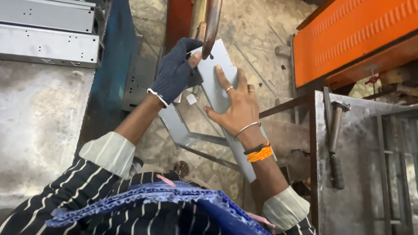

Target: Recorder is assembling and spot welding metal components to create enclosures on a factory production floor.

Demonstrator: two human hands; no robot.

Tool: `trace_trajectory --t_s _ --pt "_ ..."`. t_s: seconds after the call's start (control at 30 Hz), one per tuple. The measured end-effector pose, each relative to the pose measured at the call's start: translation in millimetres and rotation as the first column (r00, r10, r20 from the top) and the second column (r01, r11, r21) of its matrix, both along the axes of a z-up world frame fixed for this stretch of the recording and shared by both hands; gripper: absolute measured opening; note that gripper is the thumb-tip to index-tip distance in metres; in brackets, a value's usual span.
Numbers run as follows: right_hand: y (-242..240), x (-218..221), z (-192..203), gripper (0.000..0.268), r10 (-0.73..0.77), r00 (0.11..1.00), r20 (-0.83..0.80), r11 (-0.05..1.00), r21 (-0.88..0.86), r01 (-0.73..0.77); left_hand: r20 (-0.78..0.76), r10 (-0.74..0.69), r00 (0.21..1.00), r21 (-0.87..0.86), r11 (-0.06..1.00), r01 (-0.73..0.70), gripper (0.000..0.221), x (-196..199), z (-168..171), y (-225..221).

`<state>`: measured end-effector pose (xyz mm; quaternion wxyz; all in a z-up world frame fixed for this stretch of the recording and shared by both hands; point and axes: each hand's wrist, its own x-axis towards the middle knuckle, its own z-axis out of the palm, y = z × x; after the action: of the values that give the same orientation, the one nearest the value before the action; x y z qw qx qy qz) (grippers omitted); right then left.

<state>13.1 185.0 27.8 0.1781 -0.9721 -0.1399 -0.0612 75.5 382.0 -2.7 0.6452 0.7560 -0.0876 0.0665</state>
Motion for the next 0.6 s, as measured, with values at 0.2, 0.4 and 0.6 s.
trace_trajectory --t_s 0.2,0.4,0.6 --pt "0 3 1 0.104 -0.006 1.0 -0.028 0.999 -0.041 0.005 0.017 0.016 1.0 -0.153 0.988 -0.013 0.03 12 -16 -5" --pt "-1 1 -2 0.106 -0.001 1.0 0.024 0.998 -0.069 0.003 0.008 0.122 0.993 -0.296 0.948 -0.114 0.037 25 -33 -13" --pt "-4 -1 -15 0.121 -0.028 0.991 0.132 1.0 -0.01 0.029 -0.156 0.108 0.982 -0.401 0.902 -0.163 0.042 26 -26 -10"
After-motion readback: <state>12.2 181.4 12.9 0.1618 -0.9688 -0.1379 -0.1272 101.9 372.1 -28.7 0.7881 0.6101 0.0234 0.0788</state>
